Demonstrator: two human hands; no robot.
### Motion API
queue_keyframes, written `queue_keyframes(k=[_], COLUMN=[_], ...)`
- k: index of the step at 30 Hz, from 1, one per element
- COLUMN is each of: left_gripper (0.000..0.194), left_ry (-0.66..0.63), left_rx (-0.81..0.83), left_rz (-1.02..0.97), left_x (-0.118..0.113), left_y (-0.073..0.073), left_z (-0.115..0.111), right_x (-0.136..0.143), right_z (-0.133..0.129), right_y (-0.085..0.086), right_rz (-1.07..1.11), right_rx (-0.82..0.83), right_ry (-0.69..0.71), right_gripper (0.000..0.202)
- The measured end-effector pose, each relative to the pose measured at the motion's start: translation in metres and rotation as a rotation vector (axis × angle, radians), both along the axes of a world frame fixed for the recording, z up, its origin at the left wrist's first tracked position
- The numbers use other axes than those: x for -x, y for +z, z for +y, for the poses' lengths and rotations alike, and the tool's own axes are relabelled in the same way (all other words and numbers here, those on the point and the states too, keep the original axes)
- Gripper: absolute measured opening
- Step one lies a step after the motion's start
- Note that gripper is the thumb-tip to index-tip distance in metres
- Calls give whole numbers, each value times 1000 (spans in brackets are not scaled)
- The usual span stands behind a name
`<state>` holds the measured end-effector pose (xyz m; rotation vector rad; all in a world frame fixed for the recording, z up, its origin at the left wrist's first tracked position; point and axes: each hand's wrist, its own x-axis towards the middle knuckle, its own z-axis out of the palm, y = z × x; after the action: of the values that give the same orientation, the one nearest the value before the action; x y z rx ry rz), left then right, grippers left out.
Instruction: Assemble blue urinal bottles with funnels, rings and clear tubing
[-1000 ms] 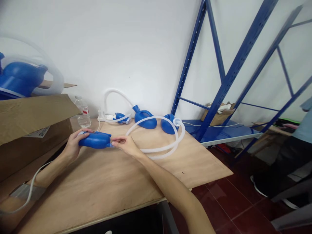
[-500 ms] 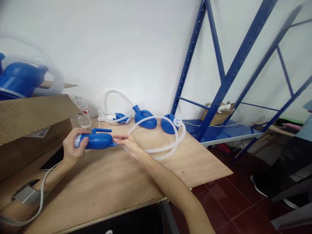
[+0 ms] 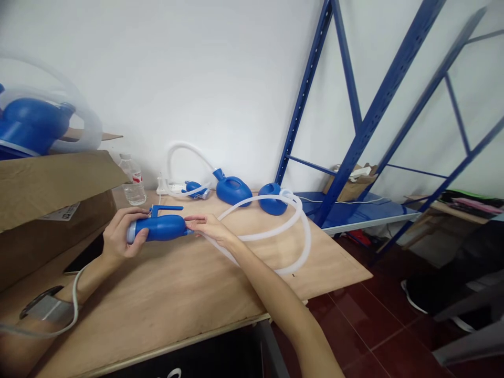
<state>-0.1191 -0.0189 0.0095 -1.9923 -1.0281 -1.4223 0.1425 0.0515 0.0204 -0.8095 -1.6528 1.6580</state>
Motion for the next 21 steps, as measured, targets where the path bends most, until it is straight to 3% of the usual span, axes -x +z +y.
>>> queue_keyframes(k=[7, 14, 21], left_gripper=[16, 15, 19], left_ry=[24, 21, 49], left_rx=[38, 69, 141], left_rz=[-71, -96, -156], left_x=[1, -3, 0], left_y=[2, 2, 2], left_z=[-3, -3, -4], right_x=[4, 5, 7], right_z=[-1, -2, -1], right_y=[-8, -10, -11], right_rz=[-98, -44, -85], right_rx=[-19, -4, -19], right_ry=[111, 62, 151], right_gripper=[40, 43, 50])
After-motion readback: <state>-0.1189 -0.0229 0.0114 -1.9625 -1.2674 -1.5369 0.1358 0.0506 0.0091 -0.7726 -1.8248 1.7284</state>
